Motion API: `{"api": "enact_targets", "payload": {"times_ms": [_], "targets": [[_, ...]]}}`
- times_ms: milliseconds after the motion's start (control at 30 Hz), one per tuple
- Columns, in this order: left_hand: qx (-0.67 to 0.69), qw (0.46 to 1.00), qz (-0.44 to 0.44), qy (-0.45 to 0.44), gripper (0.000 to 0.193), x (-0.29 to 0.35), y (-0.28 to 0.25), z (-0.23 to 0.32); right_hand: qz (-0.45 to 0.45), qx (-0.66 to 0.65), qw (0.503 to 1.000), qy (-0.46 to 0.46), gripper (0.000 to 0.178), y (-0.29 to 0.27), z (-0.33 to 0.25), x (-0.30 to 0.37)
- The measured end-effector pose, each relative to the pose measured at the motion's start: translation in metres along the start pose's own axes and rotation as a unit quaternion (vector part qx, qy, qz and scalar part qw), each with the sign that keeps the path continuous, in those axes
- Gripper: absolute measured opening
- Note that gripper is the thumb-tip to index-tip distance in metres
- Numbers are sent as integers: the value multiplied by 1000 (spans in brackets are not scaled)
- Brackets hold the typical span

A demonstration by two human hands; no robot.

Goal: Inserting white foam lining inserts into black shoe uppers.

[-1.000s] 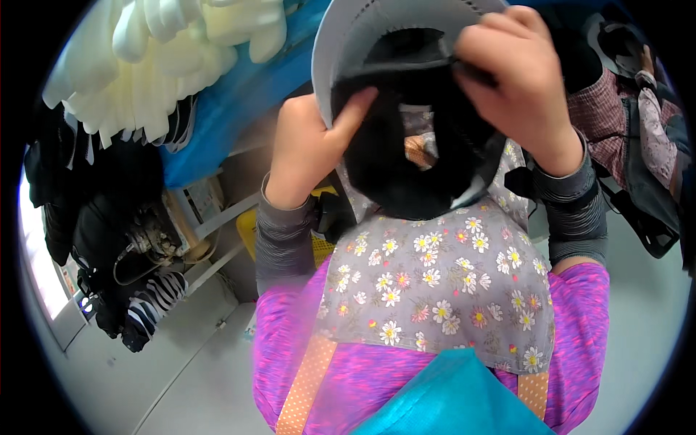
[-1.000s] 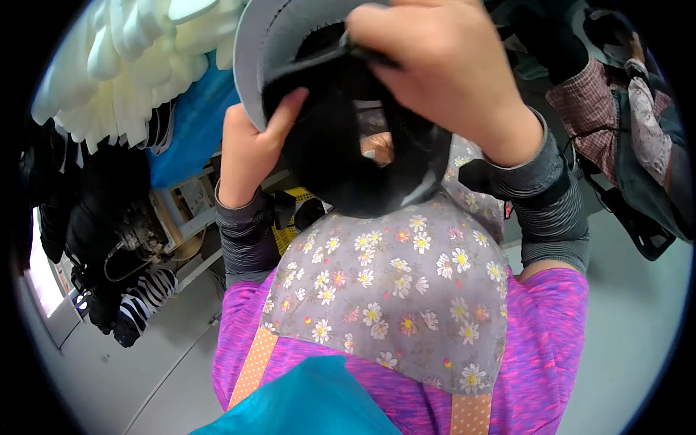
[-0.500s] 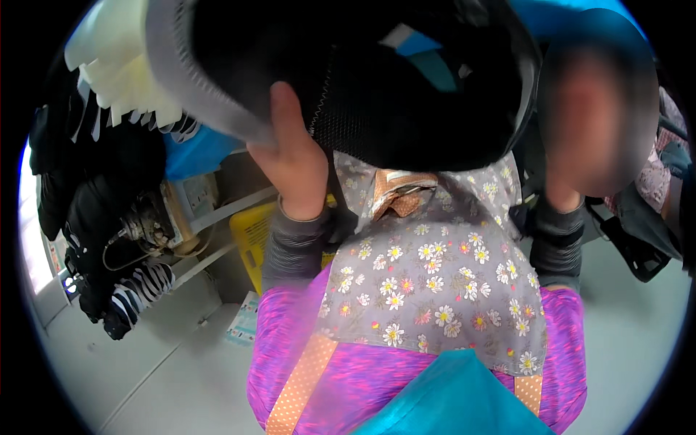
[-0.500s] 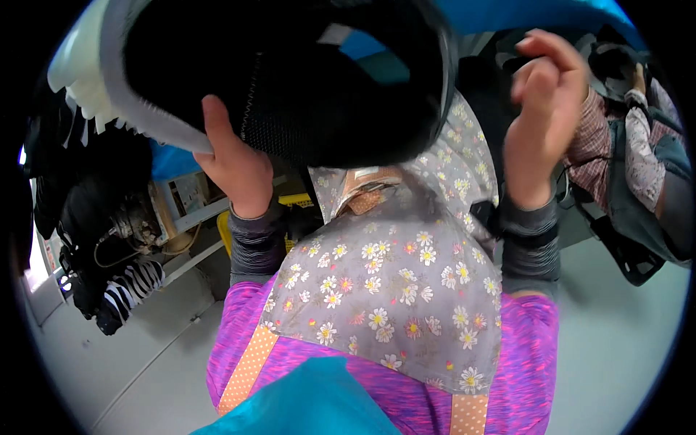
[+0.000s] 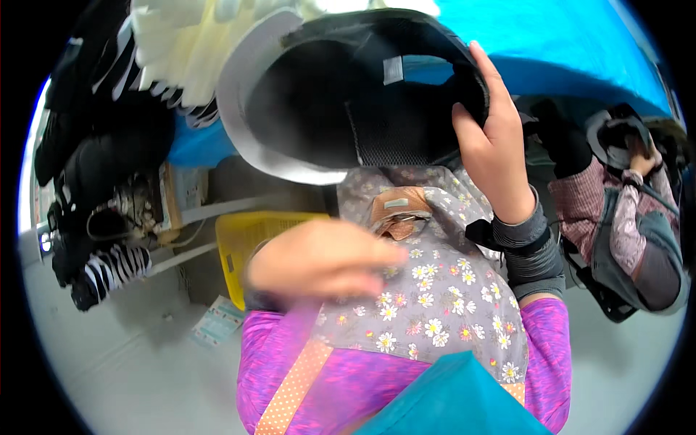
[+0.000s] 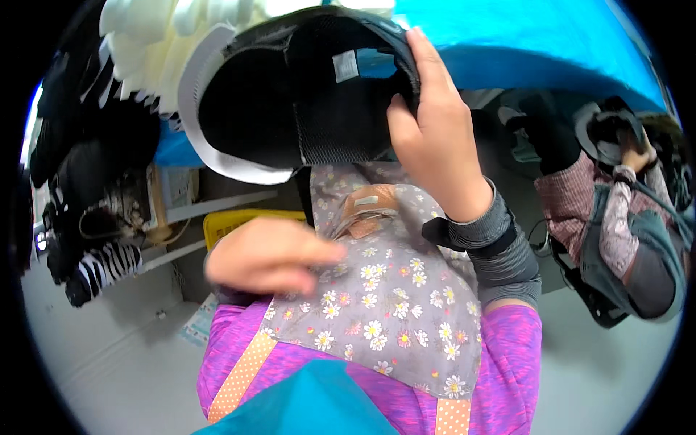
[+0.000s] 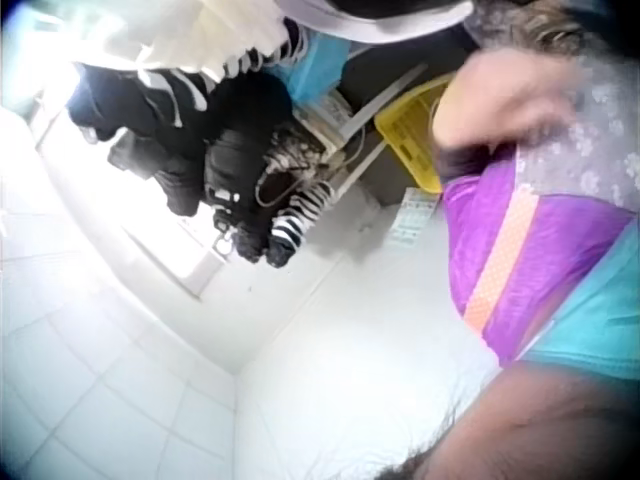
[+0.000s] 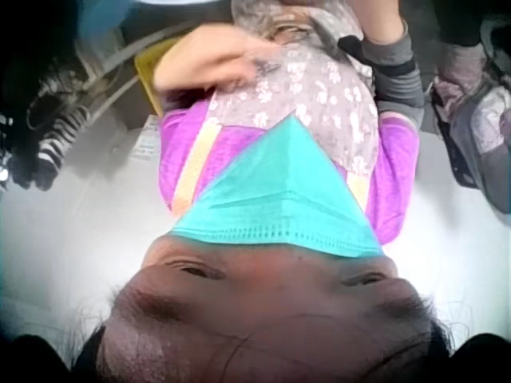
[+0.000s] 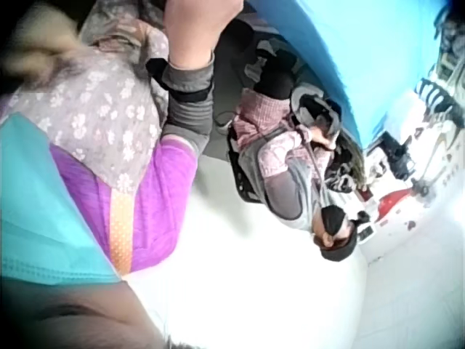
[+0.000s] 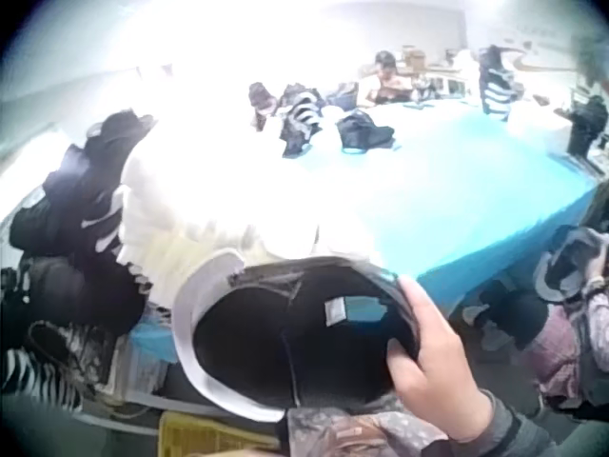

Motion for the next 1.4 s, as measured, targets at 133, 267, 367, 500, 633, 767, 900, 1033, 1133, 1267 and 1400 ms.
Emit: {"api": "enact_targets", "payload": {"times_ms": [133,267,367,500,633,767,900,1033,1133,1267,1400], "targets": [[-130,961,125,212,37,59,-37,83,-166,-66,983,27,62,53,-29,3],[-455,763,413,-202,23,82,-95,12,-274,-103,956,29,50,116,-47,31],[-388,747,413,-348,24,101,-74,-67,-370,-82,922,82,42,150,-20,66],[-357,787,344,-367,30,84,-35,-125,-414,-72,903,89,33,166,9,106],[-308,780,355,-414,21,83,-30,-148,-440,22,894,84,23,168,16,102],[-149,895,336,-254,9,52,-12,-138,-435,63,891,109,19,169,39,100],[-121,968,186,-122,11,23,20,-124,-462,-9,868,179,22,178,62,104],[97,950,132,-267,18,31,32,-156,-450,-1,873,187,25,173,65,106],[241,864,328,-296,20,53,18,-188,-427,-12,892,148,27,172,63,107],[246,786,461,-331,22,78,1,-213,-415,-9,897,156,28,171,59,106],[245,801,394,-378,26,72,8,-217,-420,11,894,155,29,170,60,108]]}}
Point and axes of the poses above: each hand's wrist, its own x-axis away from the middle knuckle, its own y-axis out of the palm, z = x × y, the point moved 10 cm from there along -x, towards the middle knuckle, and after that the axes turned 4 degrees about -y, right-handed, at the moved point
